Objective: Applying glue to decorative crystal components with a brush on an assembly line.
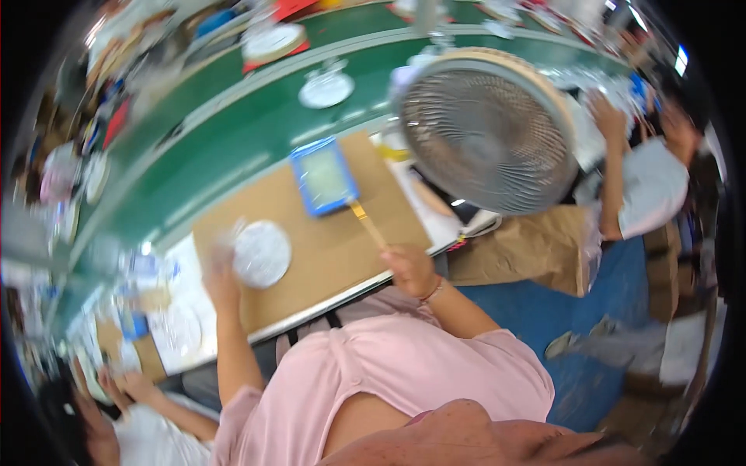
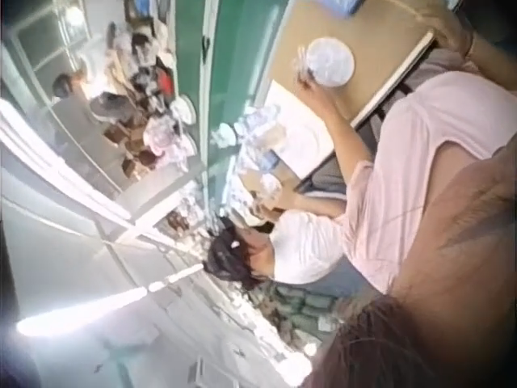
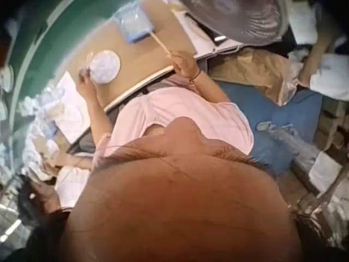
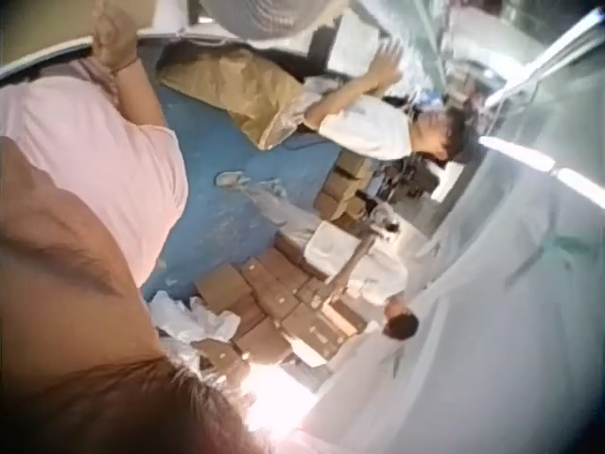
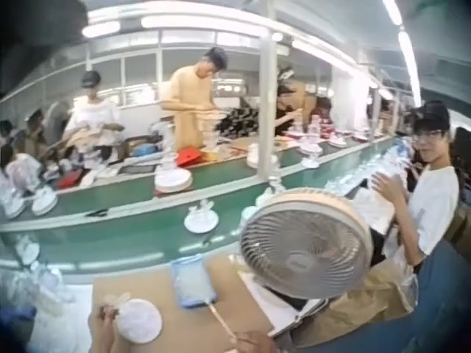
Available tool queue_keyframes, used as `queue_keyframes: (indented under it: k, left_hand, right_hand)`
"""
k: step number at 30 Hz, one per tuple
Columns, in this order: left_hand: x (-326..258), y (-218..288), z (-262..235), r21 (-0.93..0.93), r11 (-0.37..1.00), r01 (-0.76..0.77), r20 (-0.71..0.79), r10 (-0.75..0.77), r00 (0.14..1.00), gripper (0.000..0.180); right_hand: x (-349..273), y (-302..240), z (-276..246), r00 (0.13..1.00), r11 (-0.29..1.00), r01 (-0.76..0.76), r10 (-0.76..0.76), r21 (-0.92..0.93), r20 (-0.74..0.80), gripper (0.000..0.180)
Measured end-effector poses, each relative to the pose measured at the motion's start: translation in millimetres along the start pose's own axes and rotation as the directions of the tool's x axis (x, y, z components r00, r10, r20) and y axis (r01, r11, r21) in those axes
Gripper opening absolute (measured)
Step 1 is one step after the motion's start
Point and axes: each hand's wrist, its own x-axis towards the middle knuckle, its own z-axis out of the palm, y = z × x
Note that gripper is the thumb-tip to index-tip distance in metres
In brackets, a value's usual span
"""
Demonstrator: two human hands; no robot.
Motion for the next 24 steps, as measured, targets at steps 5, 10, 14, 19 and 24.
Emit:
queue_keyframes:
  k: [5,10,14,19,24]
  left_hand:
    - [-3,64,-2,-0.274,0.854,0.442,0.125,-0.424,0.897,0.023]
    - [-2,67,4,-0.351,0.841,0.413,0.173,-0.375,0.911,0.024]
    - [-5,68,7,-0.333,0.854,0.400,0.196,-0.352,0.915,0.025]
    - [-2,74,4,-0.311,0.927,0.210,0.038,-0.209,0.977,0.020]
    - [0,75,1,-0.289,0.930,0.229,0.099,-0.208,0.973,0.017]
  right_hand:
    - [37,-14,-20,0.996,0.997,0.001,-0.008,-0.082,-0.090,0.019]
    - [96,-23,-9,0.987,0.980,-0.150,0.142,-0.128,-0.071,0.015]
    - [115,0,18,0.953,0.952,-0.296,0.289,-0.077,-0.089,0.011]
    - [127,23,38,0.941,0.930,-0.340,0.335,-0.142,-0.056,0.013]
    - [131,31,46,0.951,0.925,-0.299,0.309,-0.236,0.009,0.016]
